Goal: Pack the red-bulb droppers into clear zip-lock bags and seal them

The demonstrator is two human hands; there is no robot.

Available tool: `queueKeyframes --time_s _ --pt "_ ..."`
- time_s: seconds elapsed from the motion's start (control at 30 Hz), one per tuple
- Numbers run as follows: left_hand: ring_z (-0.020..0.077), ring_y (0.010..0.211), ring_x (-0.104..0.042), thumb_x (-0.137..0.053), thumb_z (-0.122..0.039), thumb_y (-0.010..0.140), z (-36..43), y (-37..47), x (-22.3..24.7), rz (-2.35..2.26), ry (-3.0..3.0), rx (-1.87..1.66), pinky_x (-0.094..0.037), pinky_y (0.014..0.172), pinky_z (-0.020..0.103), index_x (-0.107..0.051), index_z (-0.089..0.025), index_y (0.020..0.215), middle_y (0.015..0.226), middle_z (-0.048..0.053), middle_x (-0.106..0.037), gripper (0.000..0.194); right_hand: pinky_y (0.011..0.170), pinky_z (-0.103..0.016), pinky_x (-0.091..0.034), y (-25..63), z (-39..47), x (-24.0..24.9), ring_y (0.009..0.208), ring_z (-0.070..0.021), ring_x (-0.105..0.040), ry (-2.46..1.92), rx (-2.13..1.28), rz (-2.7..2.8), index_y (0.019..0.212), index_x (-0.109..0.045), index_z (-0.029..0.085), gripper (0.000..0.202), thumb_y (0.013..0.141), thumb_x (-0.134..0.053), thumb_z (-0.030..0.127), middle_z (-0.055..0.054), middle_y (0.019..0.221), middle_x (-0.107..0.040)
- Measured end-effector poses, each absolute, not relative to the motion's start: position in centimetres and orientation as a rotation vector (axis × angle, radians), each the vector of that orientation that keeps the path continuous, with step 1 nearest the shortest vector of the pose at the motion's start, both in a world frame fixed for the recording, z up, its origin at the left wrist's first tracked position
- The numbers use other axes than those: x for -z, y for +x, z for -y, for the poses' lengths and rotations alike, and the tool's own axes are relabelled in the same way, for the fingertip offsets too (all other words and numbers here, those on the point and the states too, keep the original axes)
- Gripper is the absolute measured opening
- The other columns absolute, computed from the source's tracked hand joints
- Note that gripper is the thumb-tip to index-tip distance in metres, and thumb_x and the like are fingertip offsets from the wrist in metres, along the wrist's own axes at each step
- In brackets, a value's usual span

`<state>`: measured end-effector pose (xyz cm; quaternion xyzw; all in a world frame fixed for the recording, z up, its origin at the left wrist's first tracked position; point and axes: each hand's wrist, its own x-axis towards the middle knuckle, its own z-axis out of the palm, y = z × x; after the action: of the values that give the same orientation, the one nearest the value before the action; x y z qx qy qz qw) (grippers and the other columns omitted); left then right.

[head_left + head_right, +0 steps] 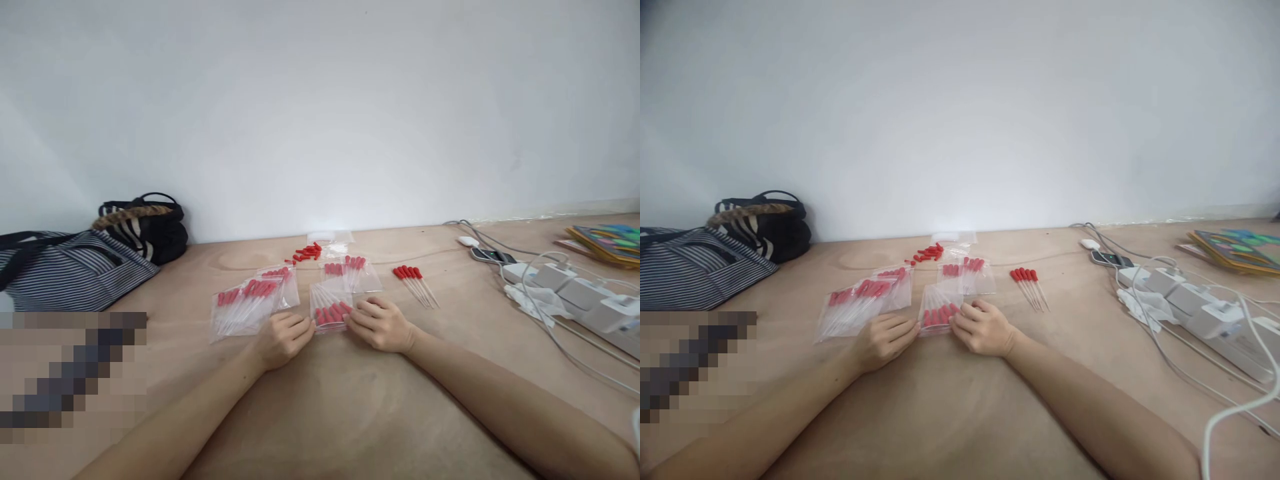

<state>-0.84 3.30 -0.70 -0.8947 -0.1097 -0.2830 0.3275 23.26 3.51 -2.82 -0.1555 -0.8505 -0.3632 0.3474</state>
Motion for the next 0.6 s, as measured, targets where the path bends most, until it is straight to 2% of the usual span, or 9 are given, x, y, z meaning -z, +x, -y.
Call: queueKeyframes --time_s 0.17,0.3,0.47,0.6 --pt "0.0133 0.063 -0.061 -0.043 -0.010 0.087 -3.1 -0.3 0.8 0.341 -2.373 0.759 -0.050 0.056 0.025 -0.058 -0.013 0.082 0.070 0.003 -0.066 0.016 0.066 -0.029 -0.035 22.9 -3.5 2.9 0.074 -0.0117 -0.051 -0.358 0.901 2.222 0.061 -0.056 0.015 0.027 0.083 -0.044 0.008 0.000 0.067 -0.058" --pt "0.0140 0.062 -0.061 -0.039 -0.007 0.087 -3.0 0.2 0.9 0.314 -2.350 0.797 -0.050 0.052 0.025 -0.058 -0.011 0.084 0.069 0.004 -0.066 0.019 0.066 -0.030 -0.034 22.8 -3.3 2.8 0.072 -0.0117 -0.050 -0.375 0.892 2.224 0.061 -0.057 0.015 0.027 0.084 -0.043 0.009 0.000 0.064 -0.056" --pt "0.0143 0.064 -0.061 -0.039 -0.004 0.087 -3.1 0.3 0.7 0.253 -2.369 0.808 -0.051 0.057 0.026 -0.057 -0.011 0.083 0.068 0.004 -0.065 0.019 0.067 -0.031 -0.033 22.3 -3.2 2.6 0.071 -0.0123 -0.049 -0.398 0.911 2.199 0.075 -0.061 0.014 0.016 0.082 -0.048 0.011 0.000 0.065 -0.057" --pt "0.0141 0.063 -0.060 -0.047 -0.005 0.083 -3.3 0.4 0.8 0.230 -2.383 0.823 -0.052 0.058 0.027 -0.057 -0.010 0.082 0.067 0.004 -0.064 0.011 0.068 -0.031 -0.032 21.9 -3.2 2.7 0.069 -0.0109 -0.048 -0.343 0.900 2.212 0.065 -0.058 0.014 0.022 0.083 -0.047 0.009 0.001 0.061 -0.054"
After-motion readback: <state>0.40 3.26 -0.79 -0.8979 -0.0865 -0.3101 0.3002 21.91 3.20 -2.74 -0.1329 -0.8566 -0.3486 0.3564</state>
